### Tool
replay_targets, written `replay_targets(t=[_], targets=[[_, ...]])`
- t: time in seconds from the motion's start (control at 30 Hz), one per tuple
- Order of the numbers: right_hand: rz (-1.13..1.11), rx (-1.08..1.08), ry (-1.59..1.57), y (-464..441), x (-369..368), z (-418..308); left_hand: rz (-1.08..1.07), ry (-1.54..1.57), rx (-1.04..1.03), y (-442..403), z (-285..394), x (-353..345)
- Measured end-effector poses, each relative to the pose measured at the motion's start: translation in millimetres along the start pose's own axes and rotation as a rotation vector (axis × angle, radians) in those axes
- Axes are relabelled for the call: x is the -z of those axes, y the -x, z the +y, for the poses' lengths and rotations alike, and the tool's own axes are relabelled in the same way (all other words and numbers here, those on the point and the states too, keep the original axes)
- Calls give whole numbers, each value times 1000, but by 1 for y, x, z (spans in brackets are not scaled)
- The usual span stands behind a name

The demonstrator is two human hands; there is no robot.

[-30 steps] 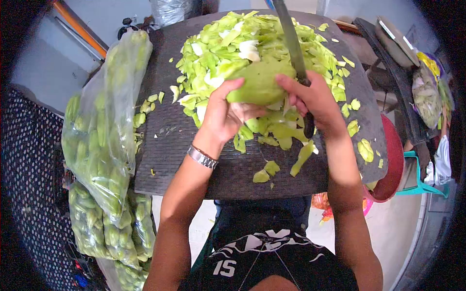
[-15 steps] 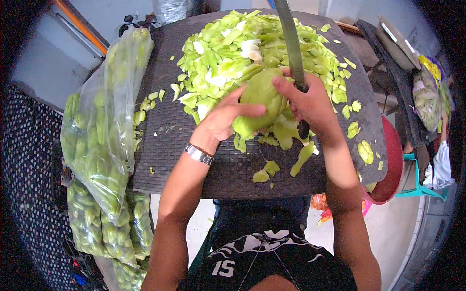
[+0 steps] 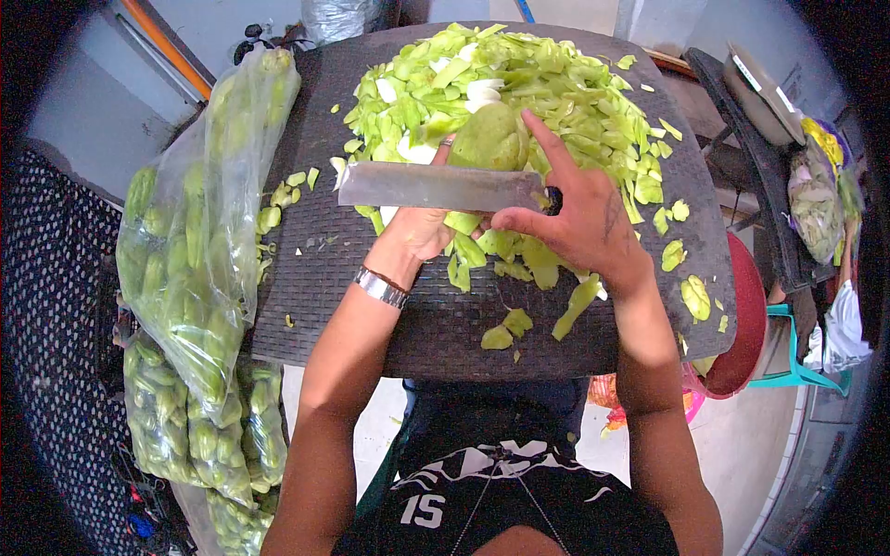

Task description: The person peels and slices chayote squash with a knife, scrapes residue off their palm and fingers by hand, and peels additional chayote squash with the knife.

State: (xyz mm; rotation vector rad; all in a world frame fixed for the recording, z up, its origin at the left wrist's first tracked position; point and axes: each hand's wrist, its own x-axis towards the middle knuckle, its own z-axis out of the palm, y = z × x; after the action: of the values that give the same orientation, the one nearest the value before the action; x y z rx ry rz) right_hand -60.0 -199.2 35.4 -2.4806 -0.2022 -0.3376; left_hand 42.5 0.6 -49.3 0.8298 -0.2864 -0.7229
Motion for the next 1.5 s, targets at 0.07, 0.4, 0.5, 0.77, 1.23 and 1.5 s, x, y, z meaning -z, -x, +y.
replay_targets(t=[0.07, 0.4, 0.5, 0.77, 1.23, 1.5], targets=[[23, 20, -48, -1, -2, 4, -17, -55, 6, 5, 3, -2], [107, 31, -62, -6, 8, 29, -17, -87, -39, 22, 24, -17], [140, 56, 0, -5, 8, 41, -101, -68, 67, 16, 22, -11], [176, 126, -64, -12, 2, 59, -132, -99, 138, 14, 17, -11], [-24, -116, -112, -9, 25, 54, -206, -194, 85, 19, 30, -2], [133, -179, -164, -14, 23, 81, -159, 26, -17, 23, 38, -4]])
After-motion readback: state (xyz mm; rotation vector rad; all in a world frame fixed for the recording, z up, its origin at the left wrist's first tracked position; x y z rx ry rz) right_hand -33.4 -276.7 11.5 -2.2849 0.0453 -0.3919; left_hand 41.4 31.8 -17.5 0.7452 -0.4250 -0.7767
